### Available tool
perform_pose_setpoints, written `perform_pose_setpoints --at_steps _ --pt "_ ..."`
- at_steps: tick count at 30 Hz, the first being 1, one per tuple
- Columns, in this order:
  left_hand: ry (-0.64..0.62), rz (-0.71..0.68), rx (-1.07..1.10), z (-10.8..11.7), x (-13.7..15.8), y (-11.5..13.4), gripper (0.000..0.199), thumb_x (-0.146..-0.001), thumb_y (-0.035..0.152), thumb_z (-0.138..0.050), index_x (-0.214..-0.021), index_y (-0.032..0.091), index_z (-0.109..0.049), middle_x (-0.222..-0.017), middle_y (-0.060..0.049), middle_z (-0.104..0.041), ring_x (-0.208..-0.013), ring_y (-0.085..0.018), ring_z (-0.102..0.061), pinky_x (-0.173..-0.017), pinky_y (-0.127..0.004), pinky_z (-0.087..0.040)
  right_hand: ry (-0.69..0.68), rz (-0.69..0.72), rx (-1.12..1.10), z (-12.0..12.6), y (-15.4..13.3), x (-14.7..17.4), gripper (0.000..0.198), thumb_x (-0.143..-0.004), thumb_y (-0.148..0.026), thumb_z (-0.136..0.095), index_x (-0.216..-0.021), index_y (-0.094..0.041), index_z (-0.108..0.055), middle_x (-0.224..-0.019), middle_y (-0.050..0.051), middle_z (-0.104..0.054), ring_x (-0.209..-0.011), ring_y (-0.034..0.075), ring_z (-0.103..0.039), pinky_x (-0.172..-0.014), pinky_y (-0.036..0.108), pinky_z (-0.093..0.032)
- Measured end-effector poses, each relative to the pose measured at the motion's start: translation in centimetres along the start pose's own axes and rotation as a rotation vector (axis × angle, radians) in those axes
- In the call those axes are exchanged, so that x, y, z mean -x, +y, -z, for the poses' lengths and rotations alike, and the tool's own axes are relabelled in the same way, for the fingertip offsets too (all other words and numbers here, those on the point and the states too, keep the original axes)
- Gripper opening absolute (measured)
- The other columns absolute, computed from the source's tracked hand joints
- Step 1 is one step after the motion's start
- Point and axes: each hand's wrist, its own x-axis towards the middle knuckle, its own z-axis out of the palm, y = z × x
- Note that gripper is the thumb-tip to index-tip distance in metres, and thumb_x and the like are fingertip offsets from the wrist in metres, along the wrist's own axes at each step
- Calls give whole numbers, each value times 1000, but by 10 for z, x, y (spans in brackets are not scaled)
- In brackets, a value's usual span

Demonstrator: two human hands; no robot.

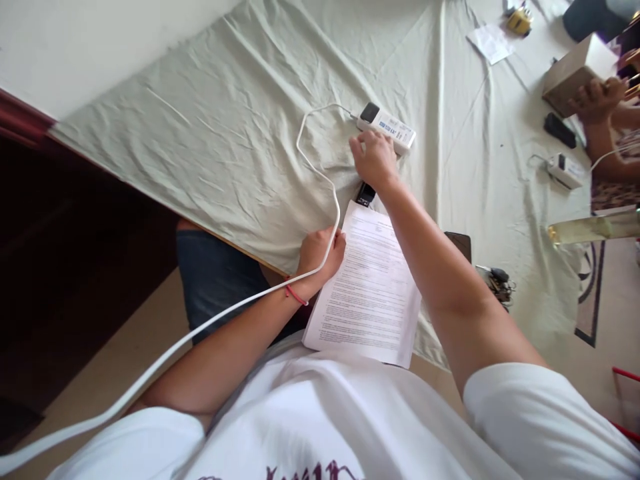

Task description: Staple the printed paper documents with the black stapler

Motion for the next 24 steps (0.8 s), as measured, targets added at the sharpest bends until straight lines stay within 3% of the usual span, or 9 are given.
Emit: perform_pose_setpoints --at_steps 2,6,10,14,18,21,24 --pt "6 -27 -19 0 3 -2 25 -95 28 -52 -89 17 -74 -81 -12 -75 -75 -27 -69 -69 -35 -45 81 -1 -59 17 3 17 31 -106 -44 -42 -108 -22 -64 -118 12 -68 -122 29 -58 -113 52 -40" --pt "2 -140 45 1 10 -8 29 -98 33 -47 -90 18 -71 -77 -8 -73 -72 -24 -67 -68 -32 -44 302 69 -207 48 23 83 39 -106 -53 -35 -119 -27 -61 -119 7 -66 -120 27 -59 -105 55 -47" --pt "37 -206 205 3 12 -15 27 -98 37 -50 -91 19 -69 -79 -6 -74 -71 -21 -67 -67 -31 -45 383 -35 -249 66 53 148 38 -101 -56 -46 -120 -27 -63 -119 8 -65 -119 27 -60 -102 54 -51" --pt "80 -180 409 4 14 -21 29 -99 43 -51 -94 19 -66 -77 -4 -71 -68 -18 -64 -65 -29 -45 457 -172 -383 71 74 179 43 -95 -59 -57 -123 -26 -62 -123 9 -64 -120 28 -62 -101 53 -54" --pt "202 -143 519 6 17 -26 29 -99 48 -54 -90 21 -63 -78 -1 -65 -71 -16 -59 -66 -27 -45 398 -232 -750 64 74 191 51 -92 -61 -62 -131 -28 -58 -128 8 -66 -114 25 -68 -100 46 -56" --pt "245 -114 541 8 18 -26 34 -98 51 -55 -82 22 -59 -73 0 -60 -68 -15 -54 -65 -27 -44 238 -298 -1003 58 66 200 52 -89 -60 -68 -131 -29 -61 -118 5 -72 -110 26 -71 -94 43 -59" --pt "218 -48 614 8 17 -24 37 -97 57 -55 -83 22 -59 -75 0 -62 -70 -15 -55 -67 -26 -46 70 -363 -1158 54 61 206 43 -82 -51 -80 -117 -28 -71 -106 4 -78 -100 26 -74 -86 40 -62"
